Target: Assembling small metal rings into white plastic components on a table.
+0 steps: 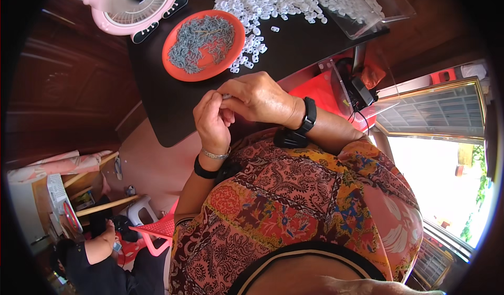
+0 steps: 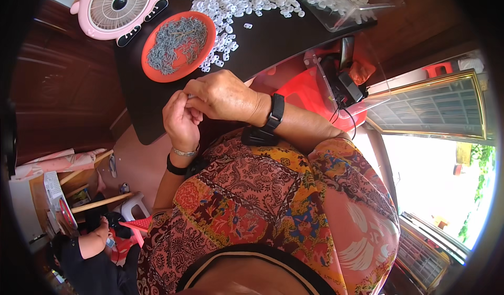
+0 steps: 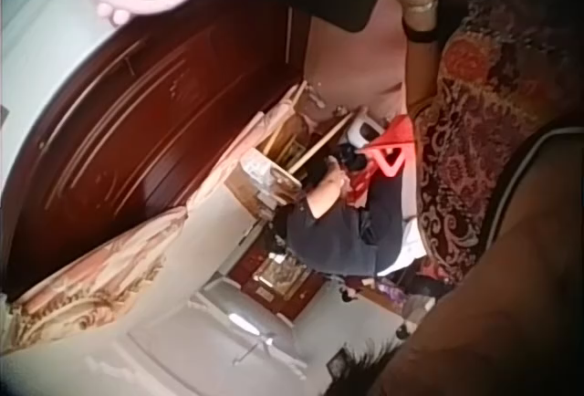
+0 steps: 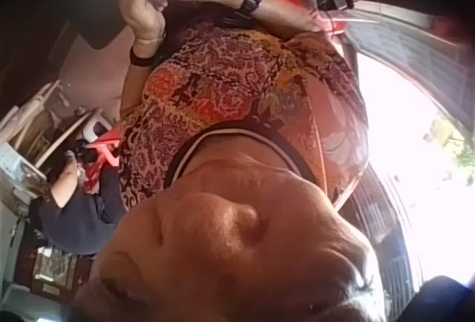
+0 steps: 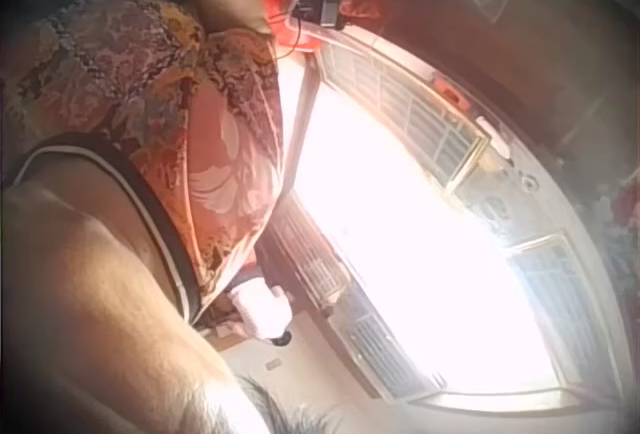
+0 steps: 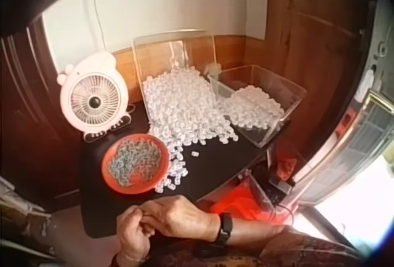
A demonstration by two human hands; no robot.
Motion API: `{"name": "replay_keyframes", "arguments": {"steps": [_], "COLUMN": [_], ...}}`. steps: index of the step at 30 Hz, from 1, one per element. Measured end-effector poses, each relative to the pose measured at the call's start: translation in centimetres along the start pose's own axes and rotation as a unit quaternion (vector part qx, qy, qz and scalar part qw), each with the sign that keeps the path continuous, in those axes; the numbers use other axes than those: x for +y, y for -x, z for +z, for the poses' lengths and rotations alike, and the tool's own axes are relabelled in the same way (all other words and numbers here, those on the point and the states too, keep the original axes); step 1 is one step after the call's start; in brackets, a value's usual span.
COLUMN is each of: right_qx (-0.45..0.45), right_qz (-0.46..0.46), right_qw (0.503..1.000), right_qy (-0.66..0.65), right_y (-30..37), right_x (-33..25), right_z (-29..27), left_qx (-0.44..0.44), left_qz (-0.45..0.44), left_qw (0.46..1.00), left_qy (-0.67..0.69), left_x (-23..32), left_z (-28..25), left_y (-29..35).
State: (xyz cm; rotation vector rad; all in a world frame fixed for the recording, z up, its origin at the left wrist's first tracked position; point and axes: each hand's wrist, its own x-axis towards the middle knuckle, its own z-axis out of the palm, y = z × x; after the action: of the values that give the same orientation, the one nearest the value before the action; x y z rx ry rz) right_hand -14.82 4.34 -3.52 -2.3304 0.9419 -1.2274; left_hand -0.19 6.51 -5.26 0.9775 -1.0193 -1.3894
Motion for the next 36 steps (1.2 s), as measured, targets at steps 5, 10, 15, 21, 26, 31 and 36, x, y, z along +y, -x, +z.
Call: {"name": "replay_keyframes", "arguments": {"steps": [5,10,15,21,26,31,36], "right_qx": [-0.005,0.002,0.032,0.067,0.055,0.040,0.040], "right_qz": [0.000,-0.011,0.031,0.027,-0.012,-0.004,-0.024], "right_qw": [1.000,1.000,0.997,0.995,0.998,0.998,0.999], "right_qy": [0.008,0.009,-0.068,-0.072,-0.040,-0.039,-0.016], "right_y": [0.3,0.6,0.6,0.3,0.5,0.9,1.1], "right_x": [0.0,-0.2,-0.5,-1.1,-1.0,-0.9,-0.8], "right_z": [0.4,0.5,0.1,-0.5,-0.5,-0.3,0.0], "left_qx": [-0.003,-0.012,-0.010,-0.025,-0.035,-0.033,-0.024], "left_qz": [-0.001,0.007,0.007,0.026,0.049,0.037,0.027], "left_qw": [1.000,1.000,1.000,0.998,0.997,0.998,0.999], "left_qy": [0.012,-0.001,-0.011,-0.044,-0.050,-0.046,-0.033], "left_x": [0.0,-0.2,0.2,1.2,1.1,1.1,0.9], "left_z": [-0.3,-0.5,-0.2,-0.1,-0.2,-0.1,0.0], "left_y": [0.2,0.5,0.3,0.5,0.5,0.7,0.9]}}
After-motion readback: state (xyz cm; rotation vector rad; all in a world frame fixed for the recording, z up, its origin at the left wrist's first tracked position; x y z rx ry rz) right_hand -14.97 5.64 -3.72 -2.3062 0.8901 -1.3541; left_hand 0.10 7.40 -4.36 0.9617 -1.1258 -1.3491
